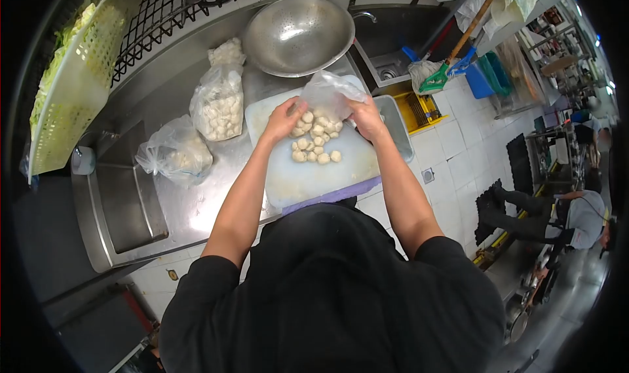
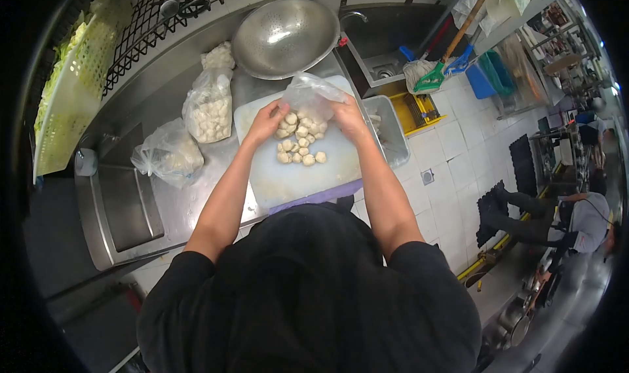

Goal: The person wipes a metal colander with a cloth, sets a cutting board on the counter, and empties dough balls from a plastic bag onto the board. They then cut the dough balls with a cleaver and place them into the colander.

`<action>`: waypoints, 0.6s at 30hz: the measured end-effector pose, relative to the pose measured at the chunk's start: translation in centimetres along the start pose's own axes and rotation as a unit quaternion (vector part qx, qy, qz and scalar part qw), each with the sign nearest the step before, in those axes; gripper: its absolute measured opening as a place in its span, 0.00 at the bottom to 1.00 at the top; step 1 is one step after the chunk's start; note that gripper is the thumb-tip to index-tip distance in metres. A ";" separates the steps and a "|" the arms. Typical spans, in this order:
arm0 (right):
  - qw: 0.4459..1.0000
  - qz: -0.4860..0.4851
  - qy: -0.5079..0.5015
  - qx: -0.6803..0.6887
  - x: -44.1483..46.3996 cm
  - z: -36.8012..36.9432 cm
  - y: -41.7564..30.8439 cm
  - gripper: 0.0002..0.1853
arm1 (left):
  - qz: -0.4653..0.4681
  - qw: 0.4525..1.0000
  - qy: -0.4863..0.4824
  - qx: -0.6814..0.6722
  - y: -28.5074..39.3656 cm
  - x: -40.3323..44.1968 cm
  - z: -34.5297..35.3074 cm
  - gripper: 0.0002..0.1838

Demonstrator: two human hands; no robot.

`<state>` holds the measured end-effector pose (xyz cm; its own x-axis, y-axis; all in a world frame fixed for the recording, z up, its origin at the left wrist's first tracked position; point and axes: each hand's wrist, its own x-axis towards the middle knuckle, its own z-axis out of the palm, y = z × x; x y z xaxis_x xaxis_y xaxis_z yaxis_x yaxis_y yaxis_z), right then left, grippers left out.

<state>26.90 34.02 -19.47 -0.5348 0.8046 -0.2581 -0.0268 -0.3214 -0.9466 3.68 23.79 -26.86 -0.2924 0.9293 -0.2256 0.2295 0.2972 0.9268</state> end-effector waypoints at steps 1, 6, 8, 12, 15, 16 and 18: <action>0.999 0.010 0.012 0.042 -0.2 0.0 0.0 0.15 | 0.000 1.000 -0.001 0.000 -0.5 0.1 0.0 0.38; 0.987 -0.049 0.084 0.130 0.3 -1.7 1.7 0.18 | 0.038 0.996 0.080 -0.017 0.5 -0.9 0.1 0.39; 0.964 -0.085 0.096 0.232 -0.5 -3.1 1.5 0.19 | 0.048 0.992 0.075 -0.089 0.4 -0.5 0.1 0.38; 0.943 -0.112 0.139 0.281 -2.7 -7.7 1.5 0.18 | 0.066 0.988 0.084 0.110 1.2 -0.5 0.4 0.36; 0.908 -0.163 0.246 0.297 -3.8 -12.1 1.8 0.18 | 0.169 0.946 0.029 0.274 3.7 -1.1 2.5 0.36; 0.903 -0.166 0.279 0.281 -3.7 -14.0 2.4 0.18 | 0.168 0.947 0.025 0.272 4.7 -1.5 3.1 0.36; 0.917 -0.113 0.320 0.209 -3.3 -19.0 6.1 0.18 | 0.122 0.887 -0.050 0.443 7.1 -2.3 5.0 0.38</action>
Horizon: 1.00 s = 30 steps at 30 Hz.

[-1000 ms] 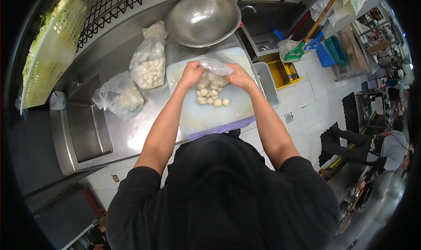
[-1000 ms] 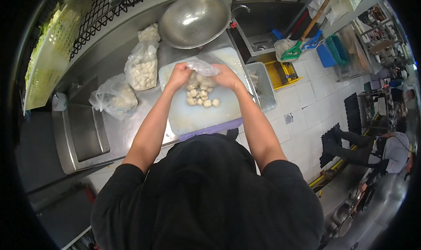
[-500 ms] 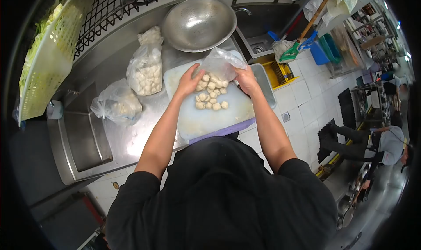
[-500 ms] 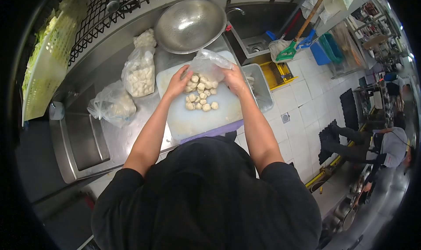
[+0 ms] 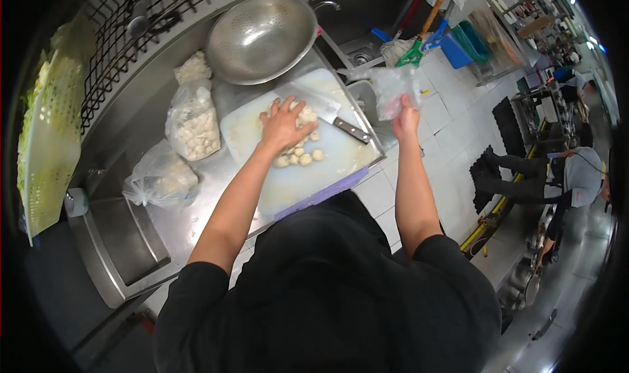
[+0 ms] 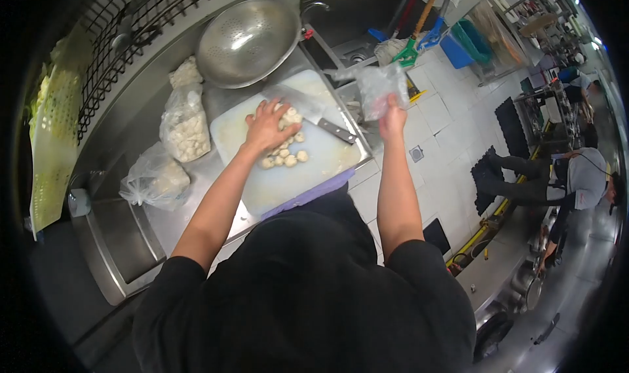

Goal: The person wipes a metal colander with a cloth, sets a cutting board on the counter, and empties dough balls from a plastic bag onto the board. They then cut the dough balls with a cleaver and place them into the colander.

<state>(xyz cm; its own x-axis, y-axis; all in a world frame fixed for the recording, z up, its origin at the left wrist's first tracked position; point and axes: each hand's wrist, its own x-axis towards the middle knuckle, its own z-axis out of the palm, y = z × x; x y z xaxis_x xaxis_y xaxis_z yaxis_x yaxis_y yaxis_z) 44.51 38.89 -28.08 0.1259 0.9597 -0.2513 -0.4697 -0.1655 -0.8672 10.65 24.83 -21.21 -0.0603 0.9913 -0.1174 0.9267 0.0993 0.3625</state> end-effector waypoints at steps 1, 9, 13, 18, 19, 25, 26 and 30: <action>0.996 0.020 0.028 -0.086 2.1 -2.0 1.2 0.18 | 0.013 0.999 -0.010 0.036 0.2 0.4 0.6 0.39; 0.848 0.157 0.056 -0.502 8.0 -8.8 9.4 0.25 | -0.039 0.986 -0.061 0.149 2.2 1.1 1.9 0.35; 0.832 -0.100 -0.096 -0.537 6.6 -3.8 5.7 0.20 | -0.015 0.982 -0.073 0.172 2.0 2.3 2.4 0.32; 0.742 -0.291 -0.369 -0.478 0.2 4.7 0.0 0.19 | -0.004 0.983 -0.077 0.169 2.4 2.5 2.1 0.29; 0.719 -0.290 -0.421 -0.470 -1.3 5.9 -0.6 0.20 | 0.001 0.984 -0.074 0.164 2.5 2.6 2.0 0.28; 0.589 -0.117 -0.509 -0.617 -4.7 9.1 0.0 0.29 | 0.044 0.987 -0.044 0.148 1.2 2.9 2.8 0.24; 0.587 -0.121 -0.510 -0.617 -4.6 9.3 0.3 0.29 | 0.042 0.987 -0.039 0.148 1.2 3.0 2.6 0.24; 0.585 -0.090 -0.510 -0.625 -4.1 9.5 0.2 0.29 | 0.069 0.988 -0.045 0.128 0.6 3.2 2.1 0.23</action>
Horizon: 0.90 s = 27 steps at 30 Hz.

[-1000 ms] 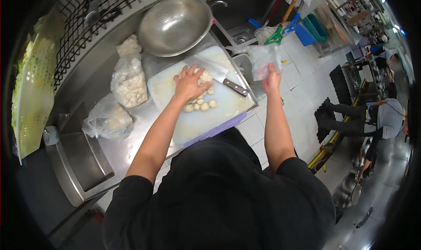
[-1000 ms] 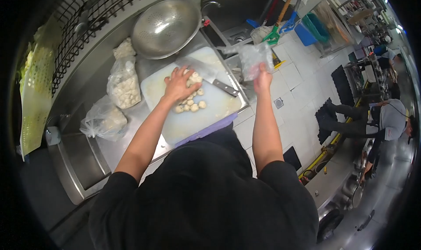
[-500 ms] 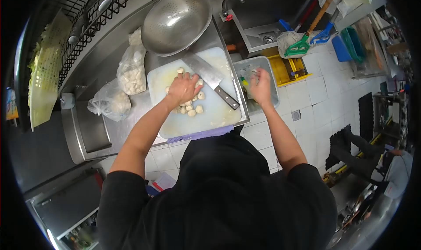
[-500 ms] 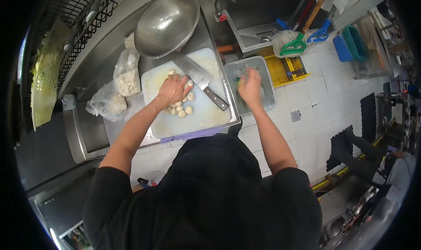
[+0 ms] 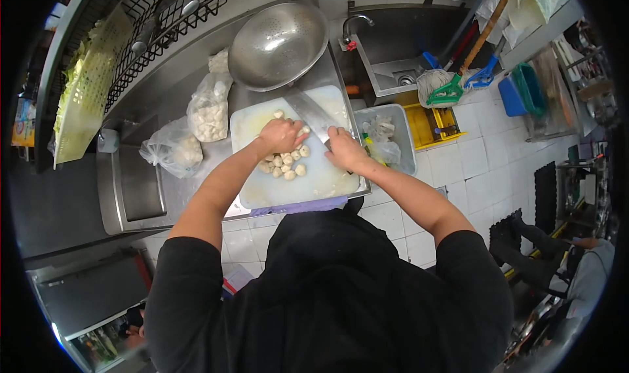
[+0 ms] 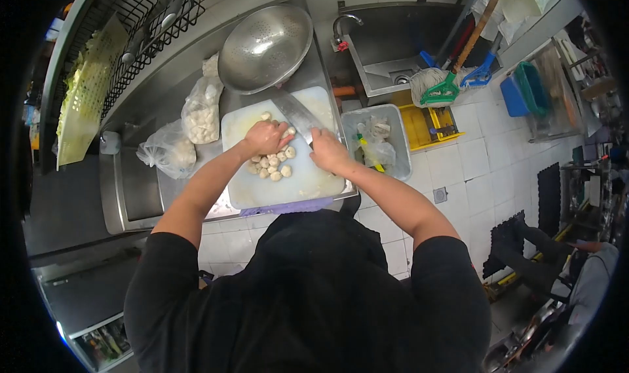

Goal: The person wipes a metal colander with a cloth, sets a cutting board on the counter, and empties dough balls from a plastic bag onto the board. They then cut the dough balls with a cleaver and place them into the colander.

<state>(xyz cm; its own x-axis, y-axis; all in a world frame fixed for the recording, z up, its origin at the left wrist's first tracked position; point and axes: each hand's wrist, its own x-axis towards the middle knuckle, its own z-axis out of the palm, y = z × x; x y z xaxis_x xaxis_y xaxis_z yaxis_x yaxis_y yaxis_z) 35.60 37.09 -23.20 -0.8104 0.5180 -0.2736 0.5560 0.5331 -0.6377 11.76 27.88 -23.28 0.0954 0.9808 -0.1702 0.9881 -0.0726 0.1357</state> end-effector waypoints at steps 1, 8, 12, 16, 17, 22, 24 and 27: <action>1.000 0.005 -0.007 0.001 0.0 -0.3 -0.2 0.28 | 0.013 1.000 0.000 -0.012 -0.4 0.2 -0.2 0.23; 0.997 0.062 -0.018 -0.036 0.5 0.0 -0.5 0.26 | 0.059 0.986 0.011 -0.154 -3.7 0.0 -0.9 0.23; 0.996 0.073 -0.008 -0.058 0.8 0.4 -0.7 0.26 | 0.056 0.955 0.081 -0.280 -6.7 -1.6 0.2 0.20; 0.987 0.124 0.022 -0.102 0.3 0.2 -3.0 0.23 | -0.024 0.947 0.120 -0.297 -8.9 -3.5 0.8 0.21; 0.986 0.124 0.019 -0.107 0.3 0.2 -3.8 0.23 | -0.049 0.957 0.105 -0.268 -8.9 -4.0 1.4 0.24; 0.988 -0.070 0.125 -0.056 2.6 1.6 -8.0 0.27 | -0.150 0.986 0.039 -0.061 -5.2 -6.9 1.6 0.35; 0.980 -0.105 0.142 -0.092 5.0 4.4 -8.3 0.29 | -0.162 0.983 0.055 -0.067 -5.0 -7.1 2.5 0.35; 0.964 -0.143 0.147 -0.169 6.0 8.9 -8.2 0.33 | -0.159 0.977 0.113 -0.088 -5.0 -8.0 4.3 0.34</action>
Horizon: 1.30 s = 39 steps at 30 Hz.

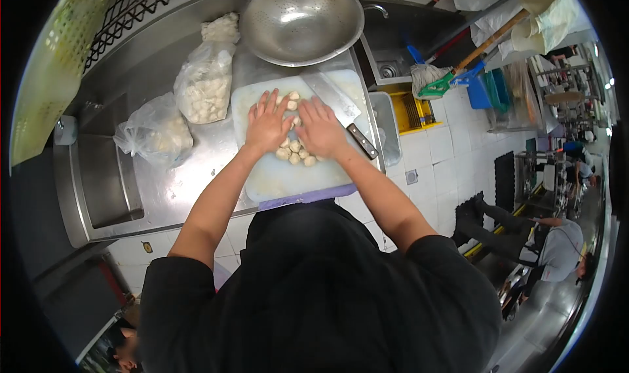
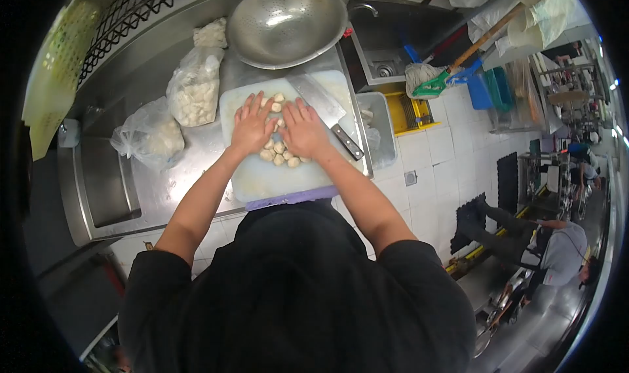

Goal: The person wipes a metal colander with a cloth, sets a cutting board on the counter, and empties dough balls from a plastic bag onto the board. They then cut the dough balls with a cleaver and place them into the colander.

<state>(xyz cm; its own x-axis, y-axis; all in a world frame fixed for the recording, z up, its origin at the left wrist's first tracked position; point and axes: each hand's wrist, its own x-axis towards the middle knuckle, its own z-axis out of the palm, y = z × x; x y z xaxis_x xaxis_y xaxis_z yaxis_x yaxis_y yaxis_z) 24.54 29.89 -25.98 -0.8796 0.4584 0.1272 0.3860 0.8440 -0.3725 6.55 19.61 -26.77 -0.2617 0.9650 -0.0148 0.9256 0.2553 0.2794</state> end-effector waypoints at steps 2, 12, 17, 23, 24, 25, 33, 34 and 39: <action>0.998 -0.013 -0.044 -0.042 -0.7 0.8 -0.8 0.36 | 0.015 0.999 0.043 -0.018 -0.6 -0.9 0.0 0.34; 0.996 0.066 -0.052 -0.010 -0.5 0.3 -2.8 0.32 | -0.008 0.999 0.017 -0.026 -0.1 0.9 -0.2 0.19; 0.997 0.070 -0.013 0.001 -1.1 0.3 -2.8 0.30 | -0.034 0.998 0.003 -0.054 0.5 1.7 -0.2 0.21; 0.996 0.060 -0.021 0.055 -1.7 -0.5 -2.0 0.30 | -0.092 0.990 0.095 -0.057 0.5 0.7 1.4 0.26; 0.997 0.060 -0.015 0.055 -1.8 -1.0 -1.7 0.30 | -0.102 0.990 0.065 -0.074 0.5 0.0 1.5 0.27; 0.995 0.063 0.001 0.073 -1.9 -1.5 -1.4 0.29 | -0.111 0.989 0.035 -0.090 0.3 -0.4 1.4 0.27; 0.989 0.136 0.039 0.040 -4.1 -4.4 4.4 0.22 | -0.071 0.996 -0.035 -0.040 0.4 -1.7 -0.3 0.29; 0.986 0.157 0.043 0.033 -4.4 -4.7 5.0 0.21 | -0.047 0.998 -0.043 -0.024 0.7 -1.7 -0.3 0.30; 0.979 0.197 0.050 -0.011 -5.3 -6.4 5.7 0.21 | -0.066 0.996 -0.052 0.017 0.6 -0.6 -1.0 0.30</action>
<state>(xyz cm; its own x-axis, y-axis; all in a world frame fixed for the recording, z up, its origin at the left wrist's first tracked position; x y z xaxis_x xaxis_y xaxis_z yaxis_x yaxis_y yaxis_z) 33.14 34.05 -22.92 -0.6297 0.7739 0.0675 0.6969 0.6011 -0.3911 7.04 19.14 -25.66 -0.3534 0.9237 -0.1481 0.8945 0.3800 0.2354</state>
